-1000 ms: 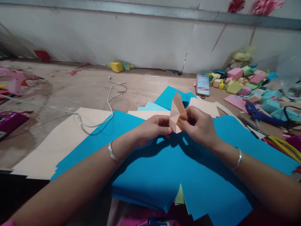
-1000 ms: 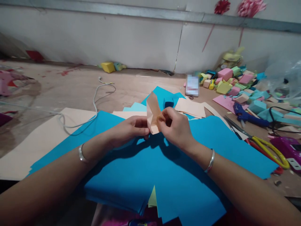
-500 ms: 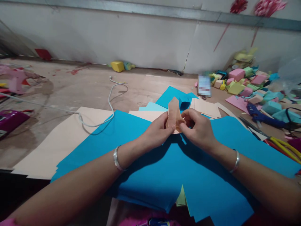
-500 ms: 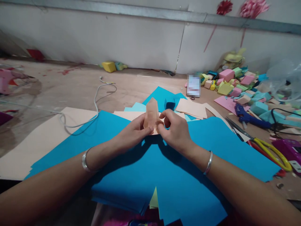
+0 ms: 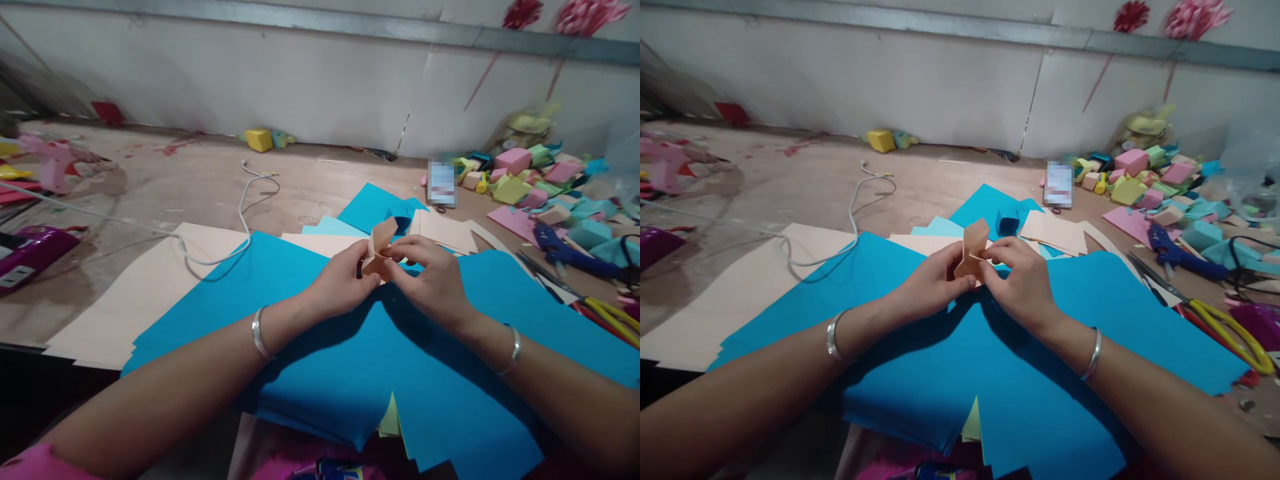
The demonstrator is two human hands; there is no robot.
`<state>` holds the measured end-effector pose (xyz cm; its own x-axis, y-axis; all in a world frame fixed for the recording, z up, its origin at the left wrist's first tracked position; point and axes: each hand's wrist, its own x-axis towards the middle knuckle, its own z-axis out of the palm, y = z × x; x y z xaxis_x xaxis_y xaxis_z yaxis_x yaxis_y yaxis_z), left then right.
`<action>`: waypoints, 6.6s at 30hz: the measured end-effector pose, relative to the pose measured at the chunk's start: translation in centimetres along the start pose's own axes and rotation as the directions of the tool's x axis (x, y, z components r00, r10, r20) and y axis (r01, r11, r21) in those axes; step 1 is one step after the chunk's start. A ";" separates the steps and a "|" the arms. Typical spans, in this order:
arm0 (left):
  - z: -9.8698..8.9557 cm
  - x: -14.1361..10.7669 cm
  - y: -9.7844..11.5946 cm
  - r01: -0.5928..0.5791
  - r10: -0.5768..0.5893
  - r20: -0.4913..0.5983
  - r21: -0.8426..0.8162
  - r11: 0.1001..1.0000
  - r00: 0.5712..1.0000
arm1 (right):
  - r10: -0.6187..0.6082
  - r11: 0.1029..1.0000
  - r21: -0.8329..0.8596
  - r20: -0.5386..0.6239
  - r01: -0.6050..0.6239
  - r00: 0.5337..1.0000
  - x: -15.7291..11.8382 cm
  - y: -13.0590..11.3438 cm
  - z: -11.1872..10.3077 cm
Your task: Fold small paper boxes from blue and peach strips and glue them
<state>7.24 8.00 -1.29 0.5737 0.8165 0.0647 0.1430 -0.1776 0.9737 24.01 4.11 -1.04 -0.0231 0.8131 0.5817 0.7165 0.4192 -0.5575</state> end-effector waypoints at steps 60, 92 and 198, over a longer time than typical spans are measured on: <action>-0.3 0.2 1.1 0.013 -0.039 -0.143 -0.174 0.985 0.989 | 0.165 0.983 0.056 0.138 -0.174 0.977 0.5 0.4 -0.9; -0.6 0.2 0.9 0.385 -0.323 0.225 -0.684 0.619 0.919 | 0.024 0.999 -0.030 0.050 -0.023 0.998 0.8 -0.9 -2.0; -0.5 0.1 -0.4 0.446 -0.202 0.422 -0.631 0.635 0.884 | -0.135 0.972 -0.118 0.418 0.201 0.898 1.8 -0.8 -3.7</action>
<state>6.87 8.41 -1.61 0.8185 0.5256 -0.2319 -0.1617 0.5981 0.7850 26.04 3.72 2.62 -0.4091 0.8427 0.3500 0.7745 0.5235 -0.3551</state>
